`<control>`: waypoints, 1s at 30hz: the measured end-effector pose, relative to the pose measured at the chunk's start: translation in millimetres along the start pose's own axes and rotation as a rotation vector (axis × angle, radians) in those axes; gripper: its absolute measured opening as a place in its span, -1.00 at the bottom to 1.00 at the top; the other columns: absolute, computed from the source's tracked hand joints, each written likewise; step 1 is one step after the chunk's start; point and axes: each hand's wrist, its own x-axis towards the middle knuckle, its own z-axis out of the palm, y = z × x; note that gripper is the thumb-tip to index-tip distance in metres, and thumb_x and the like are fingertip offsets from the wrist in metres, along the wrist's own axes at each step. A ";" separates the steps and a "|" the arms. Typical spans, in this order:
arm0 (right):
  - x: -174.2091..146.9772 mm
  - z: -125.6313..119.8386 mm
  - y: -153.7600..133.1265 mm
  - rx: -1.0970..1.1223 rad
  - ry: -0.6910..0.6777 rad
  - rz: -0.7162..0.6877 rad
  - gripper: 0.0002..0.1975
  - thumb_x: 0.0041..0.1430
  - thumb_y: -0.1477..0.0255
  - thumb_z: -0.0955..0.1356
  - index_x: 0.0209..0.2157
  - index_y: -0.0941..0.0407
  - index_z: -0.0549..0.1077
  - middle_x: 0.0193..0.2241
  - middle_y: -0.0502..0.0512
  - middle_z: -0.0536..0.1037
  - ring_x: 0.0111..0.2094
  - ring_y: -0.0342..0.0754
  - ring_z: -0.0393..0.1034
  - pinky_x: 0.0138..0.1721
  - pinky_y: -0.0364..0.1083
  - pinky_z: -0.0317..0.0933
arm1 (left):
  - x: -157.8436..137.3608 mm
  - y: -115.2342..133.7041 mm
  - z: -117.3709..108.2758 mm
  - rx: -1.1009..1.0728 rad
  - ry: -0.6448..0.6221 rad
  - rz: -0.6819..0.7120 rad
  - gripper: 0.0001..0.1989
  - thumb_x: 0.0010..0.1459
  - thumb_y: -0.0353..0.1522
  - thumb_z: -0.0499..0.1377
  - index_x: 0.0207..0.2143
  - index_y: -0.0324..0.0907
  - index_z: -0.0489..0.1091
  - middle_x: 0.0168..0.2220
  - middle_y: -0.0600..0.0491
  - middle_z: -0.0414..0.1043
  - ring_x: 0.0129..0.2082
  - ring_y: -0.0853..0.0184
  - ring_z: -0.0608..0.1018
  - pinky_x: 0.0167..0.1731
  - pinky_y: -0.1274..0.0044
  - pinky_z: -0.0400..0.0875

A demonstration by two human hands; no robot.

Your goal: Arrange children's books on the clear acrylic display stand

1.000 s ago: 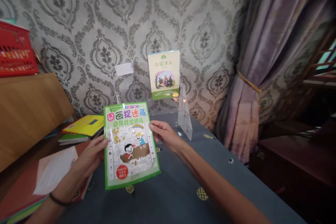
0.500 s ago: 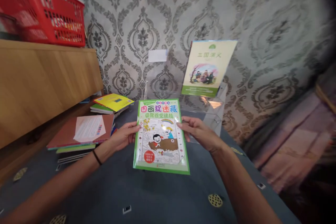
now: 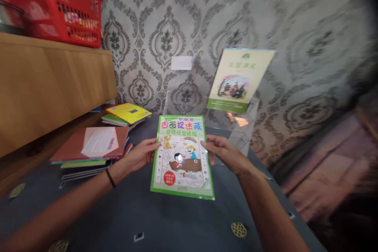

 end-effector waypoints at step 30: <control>39.9 -61.8 -147.9 -0.449 0.399 -0.779 -0.62 0.29 0.06 0.39 -0.11 0.08 0.49 -0.24 0.10 0.60 -0.34 -0.03 0.57 -0.29 -0.02 0.52 | 50.3 220.2 84.8 0.978 -0.011 0.798 -0.56 0.10 -0.03 0.33 -0.14 -0.19 0.57 -0.13 -0.04 0.59 -0.10 0.13 0.58 -0.18 0.37 0.54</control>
